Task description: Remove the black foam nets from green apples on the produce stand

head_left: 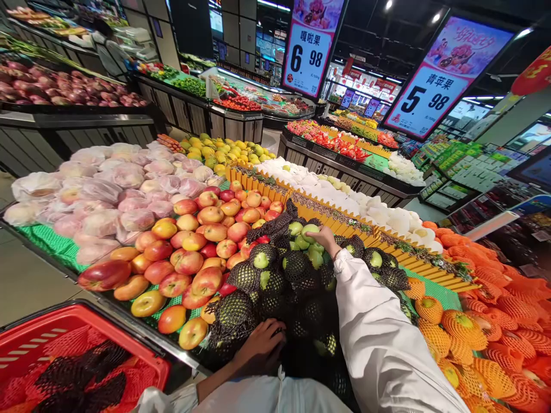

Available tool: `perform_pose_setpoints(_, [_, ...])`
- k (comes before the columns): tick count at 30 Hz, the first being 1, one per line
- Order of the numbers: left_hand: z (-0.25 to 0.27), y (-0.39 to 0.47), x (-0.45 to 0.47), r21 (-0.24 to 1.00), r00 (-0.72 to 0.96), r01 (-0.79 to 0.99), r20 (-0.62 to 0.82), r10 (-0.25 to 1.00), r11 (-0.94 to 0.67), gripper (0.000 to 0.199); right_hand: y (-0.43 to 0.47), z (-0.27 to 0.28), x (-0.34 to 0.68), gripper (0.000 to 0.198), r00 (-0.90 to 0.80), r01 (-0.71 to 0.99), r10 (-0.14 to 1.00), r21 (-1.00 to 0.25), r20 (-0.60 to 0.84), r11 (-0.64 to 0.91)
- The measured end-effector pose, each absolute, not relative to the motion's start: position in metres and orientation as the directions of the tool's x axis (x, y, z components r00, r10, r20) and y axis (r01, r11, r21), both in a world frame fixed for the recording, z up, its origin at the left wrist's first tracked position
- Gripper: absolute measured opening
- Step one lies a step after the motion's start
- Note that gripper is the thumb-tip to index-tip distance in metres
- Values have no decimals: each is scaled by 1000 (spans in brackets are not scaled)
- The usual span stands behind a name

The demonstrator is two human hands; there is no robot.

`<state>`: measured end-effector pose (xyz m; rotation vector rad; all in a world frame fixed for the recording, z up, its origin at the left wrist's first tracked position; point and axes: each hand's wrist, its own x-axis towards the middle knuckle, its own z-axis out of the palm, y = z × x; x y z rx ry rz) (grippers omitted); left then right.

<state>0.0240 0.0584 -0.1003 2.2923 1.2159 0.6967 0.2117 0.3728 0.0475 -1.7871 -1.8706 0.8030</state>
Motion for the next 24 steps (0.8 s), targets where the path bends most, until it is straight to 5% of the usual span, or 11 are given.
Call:
perform_pose_setpoints(5, [-98, 58, 24, 603, 471, 633, 198, 859, -486, 23, 333, 96, 210, 55, 5, 610, 1000, -792, 8, 4])
perform_pose_setpoints(9, [-77, 63, 23, 721, 480, 546, 148, 865, -426, 18, 259, 130, 215, 55, -77, 450, 996, -893, -45, -6])
perform_pose_setpoints(14, [-43, 61, 25, 999, 399, 48, -14, 917, -6, 42, 136, 138, 224, 36, -386, 217, 872, -948, -302, -232])
perform_pose_setpoints(18, [-37, 37, 31, 878, 490, -303, -191, 851, 371, 62, 56, 116, 231, 38, -499, 161, 772, -917, -395, -365])
perform_pose_setpoints(24, [-33, 5, 34, 816, 418, -407, -232, 878, 410, 49, -6, 78, 245, 46, -456, 70, 812, -924, -364, -375])
